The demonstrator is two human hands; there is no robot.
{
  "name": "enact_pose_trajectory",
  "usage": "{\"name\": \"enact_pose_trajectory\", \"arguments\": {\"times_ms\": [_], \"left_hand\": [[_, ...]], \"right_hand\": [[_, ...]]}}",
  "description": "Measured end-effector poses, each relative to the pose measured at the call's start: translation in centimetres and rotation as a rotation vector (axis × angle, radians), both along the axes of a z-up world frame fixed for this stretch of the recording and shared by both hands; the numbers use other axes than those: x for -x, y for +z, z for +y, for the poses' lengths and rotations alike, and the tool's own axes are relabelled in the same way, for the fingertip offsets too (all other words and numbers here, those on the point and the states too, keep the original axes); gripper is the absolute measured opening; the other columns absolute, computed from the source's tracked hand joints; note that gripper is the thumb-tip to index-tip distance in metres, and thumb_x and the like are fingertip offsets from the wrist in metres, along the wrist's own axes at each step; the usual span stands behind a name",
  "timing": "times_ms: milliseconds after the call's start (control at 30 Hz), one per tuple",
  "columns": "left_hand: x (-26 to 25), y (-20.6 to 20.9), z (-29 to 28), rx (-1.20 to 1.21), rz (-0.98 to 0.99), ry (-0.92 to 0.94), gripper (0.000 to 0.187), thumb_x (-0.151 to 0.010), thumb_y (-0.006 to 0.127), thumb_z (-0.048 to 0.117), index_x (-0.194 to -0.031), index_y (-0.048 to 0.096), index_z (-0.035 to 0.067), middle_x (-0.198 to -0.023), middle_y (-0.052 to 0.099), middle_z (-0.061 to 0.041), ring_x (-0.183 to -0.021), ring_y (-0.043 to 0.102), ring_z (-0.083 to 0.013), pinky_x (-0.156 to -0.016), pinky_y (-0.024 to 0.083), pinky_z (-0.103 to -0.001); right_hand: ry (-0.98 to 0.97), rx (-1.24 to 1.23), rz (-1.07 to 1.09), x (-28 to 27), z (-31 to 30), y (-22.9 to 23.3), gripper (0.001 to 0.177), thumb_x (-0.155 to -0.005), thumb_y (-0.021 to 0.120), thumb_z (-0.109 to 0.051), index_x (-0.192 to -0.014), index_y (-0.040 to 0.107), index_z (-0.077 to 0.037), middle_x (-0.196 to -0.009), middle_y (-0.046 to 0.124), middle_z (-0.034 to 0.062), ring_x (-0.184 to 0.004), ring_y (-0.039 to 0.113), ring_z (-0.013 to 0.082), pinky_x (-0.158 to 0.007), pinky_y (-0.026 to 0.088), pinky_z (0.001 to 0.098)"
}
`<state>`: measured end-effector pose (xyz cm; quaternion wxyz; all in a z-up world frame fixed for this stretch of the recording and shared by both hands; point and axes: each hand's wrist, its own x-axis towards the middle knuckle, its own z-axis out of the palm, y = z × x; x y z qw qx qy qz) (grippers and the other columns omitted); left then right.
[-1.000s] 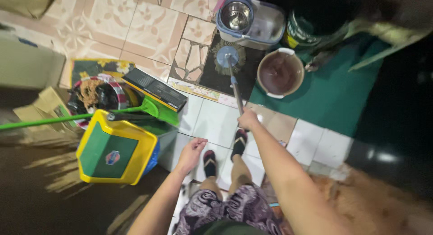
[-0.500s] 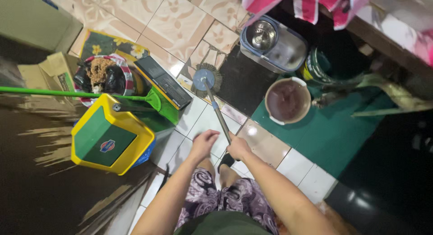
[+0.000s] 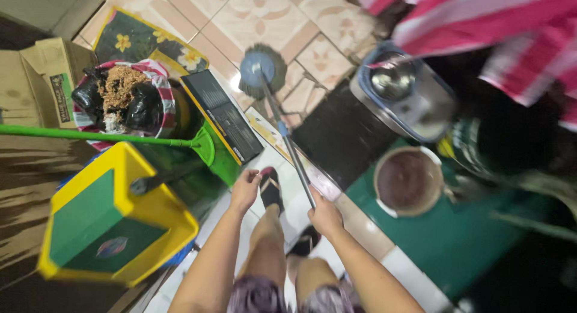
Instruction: The person mops a tiled floor using a spin mop and a wringer bucket. They repeatedly dip the mop into the water, wring it out using the bucket's mechanism, and mop the floor. The person also handles a cardboard box, placing it into a trash bin, and later replaces the trash bag in the bin.
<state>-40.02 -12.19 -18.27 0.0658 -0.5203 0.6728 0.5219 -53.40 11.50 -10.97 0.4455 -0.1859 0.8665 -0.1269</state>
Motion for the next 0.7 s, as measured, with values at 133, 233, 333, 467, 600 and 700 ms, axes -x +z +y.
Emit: {"name": "enact_pose_trajectory", "arguments": {"times_ms": [133,233,333,467,600,700], "left_hand": [[0.7,-13.6,-4.5,0.21,-0.039,0.055,0.044,-0.089,0.073,0.034,-0.12,0.069,0.003,-0.115,0.073,-0.02,-0.108,0.07,-0.033,-0.095,0.053,-0.04],[1.6,-22.9,-7.2,0.185,-0.239,0.264,0.06,-0.087,0.076,0.037,-0.137,0.061,0.008,-0.127,0.066,-0.026,-0.119,0.063,-0.0403,-0.103,0.049,-0.044],[2.3,-30.8,-9.3,0.147,-0.183,0.475,0.084,-0.083,0.078,0.036,-0.154,0.04,0.011,-0.138,0.052,-0.029,-0.128,0.052,-0.0436,-0.11,0.042,-0.046],[4.0,-35.2,-10.4,0.162,-0.213,0.496,0.09,-0.081,0.083,0.036,-0.154,0.035,0.017,-0.152,0.035,-0.026,-0.139,0.037,-0.044,-0.114,0.034,-0.046],[4.9,-32.6,-11.1,0.084,-0.422,0.572,0.087,-0.076,0.086,0.034,-0.148,0.039,0.021,-0.15,0.035,-0.023,-0.136,0.039,-0.0414,-0.11,0.033,-0.052],[4.9,-32.5,-10.8,0.109,-0.328,0.569,0.086,-0.074,0.083,0.029,-0.145,0.037,0.014,-0.137,0.051,-0.023,-0.127,0.052,-0.0425,-0.107,0.041,-0.051]], "right_hand": [[-0.088,-0.063,-0.008,3.2,-4.4,-12.3,0.081,-0.082,0.064,-0.018,-0.153,0.029,-0.035,-0.136,0.06,0.0166,-0.114,0.064,0.0419,-0.094,0.052,0.0522],[-0.116,0.191,0.084,5.1,-6.2,-21.3,0.074,-0.086,0.065,-0.028,-0.151,0.032,-0.033,-0.123,0.068,0.0214,-0.109,0.066,0.0446,-0.091,0.052,0.0536],[-0.137,0.008,0.013,6.4,-7.6,-28.3,0.069,-0.097,0.056,-0.043,-0.159,0.026,-0.038,-0.109,0.072,0.0262,-0.105,0.068,0.0464,-0.092,0.052,0.0533],[-0.129,-0.017,0.022,7.6,-7.5,-33.7,0.066,-0.1,0.052,-0.046,-0.16,0.024,-0.038,-0.108,0.072,0.028,-0.105,0.068,0.0478,-0.092,0.052,0.0532],[-0.147,0.055,0.01,7.8,-7.1,-35.7,0.068,-0.097,0.056,-0.045,-0.158,0.028,-0.036,-0.112,0.072,0.0273,-0.108,0.068,0.0467,-0.093,0.052,0.0505],[-0.306,0.126,-0.144,8.1,-7.3,-34.7,0.076,-0.09,0.062,-0.036,-0.157,0.028,-0.036,-0.125,0.065,0.0213,-0.099,0.069,0.0519,-0.081,0.055,0.056]]}}
